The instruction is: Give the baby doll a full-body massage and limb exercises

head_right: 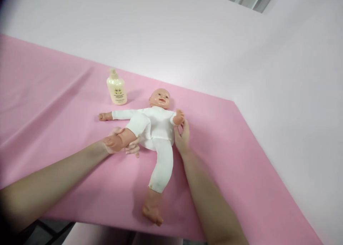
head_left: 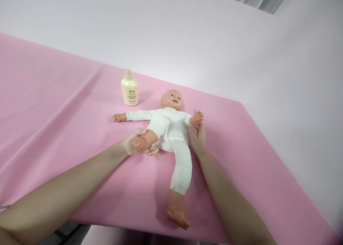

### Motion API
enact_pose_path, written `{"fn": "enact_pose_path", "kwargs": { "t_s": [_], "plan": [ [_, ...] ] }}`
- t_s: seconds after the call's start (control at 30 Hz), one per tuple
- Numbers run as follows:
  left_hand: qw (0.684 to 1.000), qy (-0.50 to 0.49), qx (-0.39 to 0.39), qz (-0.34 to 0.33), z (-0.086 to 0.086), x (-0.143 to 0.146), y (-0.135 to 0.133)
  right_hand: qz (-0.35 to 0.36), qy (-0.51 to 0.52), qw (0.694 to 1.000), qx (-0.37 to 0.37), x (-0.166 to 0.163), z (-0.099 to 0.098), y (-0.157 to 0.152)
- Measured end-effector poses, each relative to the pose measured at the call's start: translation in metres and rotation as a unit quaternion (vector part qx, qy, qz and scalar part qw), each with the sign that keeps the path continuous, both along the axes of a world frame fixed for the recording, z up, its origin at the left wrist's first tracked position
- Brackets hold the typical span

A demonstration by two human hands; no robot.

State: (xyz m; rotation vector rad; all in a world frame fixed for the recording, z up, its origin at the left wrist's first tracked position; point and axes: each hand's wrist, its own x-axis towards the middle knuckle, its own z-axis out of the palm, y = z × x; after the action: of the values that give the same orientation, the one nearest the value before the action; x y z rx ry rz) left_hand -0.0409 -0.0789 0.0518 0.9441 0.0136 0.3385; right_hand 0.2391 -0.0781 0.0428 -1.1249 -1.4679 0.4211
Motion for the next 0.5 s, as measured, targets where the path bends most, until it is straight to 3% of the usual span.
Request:
{"fn": "enact_pose_path", "kwargs": {
  "t_s": [0.17,0.27,0.4,0.5],
  "plan": [
    [0.995,0.050,-0.012,0.083,-0.001,0.004,0.003,0.014,-0.147,0.989,0.009,-0.003,-0.001,-0.006],
    [0.993,0.059,-0.020,0.101,-0.005,0.006,0.003,0.026,-0.178,0.984,0.017,-0.004,0.000,-0.006],
    [0.995,0.053,-0.022,0.080,-0.010,0.006,0.005,0.021,-0.145,0.989,0.004,-0.003,-0.003,-0.004],
    [0.998,0.042,-0.010,0.036,-0.011,0.003,0.000,0.024,-0.054,0.998,-0.026,0.000,-0.006,0.001]
  ]
}}
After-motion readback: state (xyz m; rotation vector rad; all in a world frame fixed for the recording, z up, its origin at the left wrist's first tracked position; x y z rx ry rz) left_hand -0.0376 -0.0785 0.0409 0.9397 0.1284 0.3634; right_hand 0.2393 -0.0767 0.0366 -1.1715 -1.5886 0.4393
